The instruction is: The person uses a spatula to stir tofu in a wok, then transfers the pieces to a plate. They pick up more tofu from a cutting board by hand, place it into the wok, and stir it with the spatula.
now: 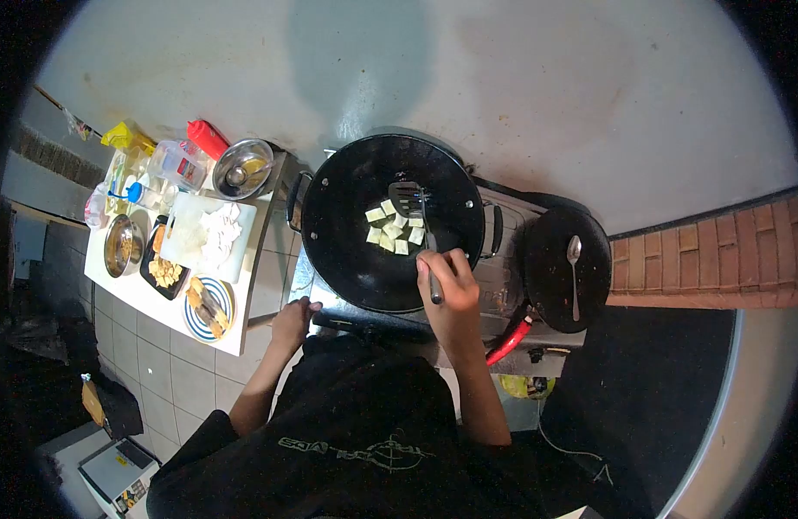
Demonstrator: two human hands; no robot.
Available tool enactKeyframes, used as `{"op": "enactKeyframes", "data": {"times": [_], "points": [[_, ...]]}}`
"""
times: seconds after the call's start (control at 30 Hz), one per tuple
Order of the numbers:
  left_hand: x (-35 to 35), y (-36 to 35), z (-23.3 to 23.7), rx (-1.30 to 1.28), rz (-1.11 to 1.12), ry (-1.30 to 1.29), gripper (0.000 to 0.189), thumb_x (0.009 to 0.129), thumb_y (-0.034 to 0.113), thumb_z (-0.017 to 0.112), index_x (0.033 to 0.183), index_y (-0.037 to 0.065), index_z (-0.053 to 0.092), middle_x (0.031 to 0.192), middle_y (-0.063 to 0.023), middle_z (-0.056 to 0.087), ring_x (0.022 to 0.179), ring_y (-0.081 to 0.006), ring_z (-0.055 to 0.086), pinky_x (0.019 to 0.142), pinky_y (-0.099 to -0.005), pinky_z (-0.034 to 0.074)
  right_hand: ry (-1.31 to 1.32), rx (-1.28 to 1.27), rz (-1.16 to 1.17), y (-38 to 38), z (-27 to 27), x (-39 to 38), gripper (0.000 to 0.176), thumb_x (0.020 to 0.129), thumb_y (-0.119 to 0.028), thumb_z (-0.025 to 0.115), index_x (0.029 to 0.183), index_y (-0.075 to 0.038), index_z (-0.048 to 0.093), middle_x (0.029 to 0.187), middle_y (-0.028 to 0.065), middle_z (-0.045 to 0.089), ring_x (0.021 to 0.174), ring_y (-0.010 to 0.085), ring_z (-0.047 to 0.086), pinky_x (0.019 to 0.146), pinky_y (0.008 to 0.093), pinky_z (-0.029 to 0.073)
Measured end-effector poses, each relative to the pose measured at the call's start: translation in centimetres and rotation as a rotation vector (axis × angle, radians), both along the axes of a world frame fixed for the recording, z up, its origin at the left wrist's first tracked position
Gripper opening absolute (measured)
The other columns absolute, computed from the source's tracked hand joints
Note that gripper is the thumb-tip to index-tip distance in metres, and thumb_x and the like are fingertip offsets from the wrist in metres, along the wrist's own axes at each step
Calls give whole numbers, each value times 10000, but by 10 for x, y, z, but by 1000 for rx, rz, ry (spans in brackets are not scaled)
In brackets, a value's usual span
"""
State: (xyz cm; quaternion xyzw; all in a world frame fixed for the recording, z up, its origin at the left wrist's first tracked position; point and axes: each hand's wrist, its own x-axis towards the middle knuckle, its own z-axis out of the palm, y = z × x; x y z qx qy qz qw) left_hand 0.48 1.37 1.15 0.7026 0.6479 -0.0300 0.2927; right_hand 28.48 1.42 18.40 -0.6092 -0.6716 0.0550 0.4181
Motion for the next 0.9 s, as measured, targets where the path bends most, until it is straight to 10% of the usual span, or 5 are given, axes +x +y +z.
{"op": "enactKeyframes", "data": {"times": [0.9], "points": [[-3,-3,-6,66,21,-80,486,974,498,426,931,53,616,846,-226,660,835,-439,638,699,-541,484,19,-222,33,-26,0,-4,128,856,-36,680,980,-50,652,836,86,545,722,218,609,625,351,493]]}}
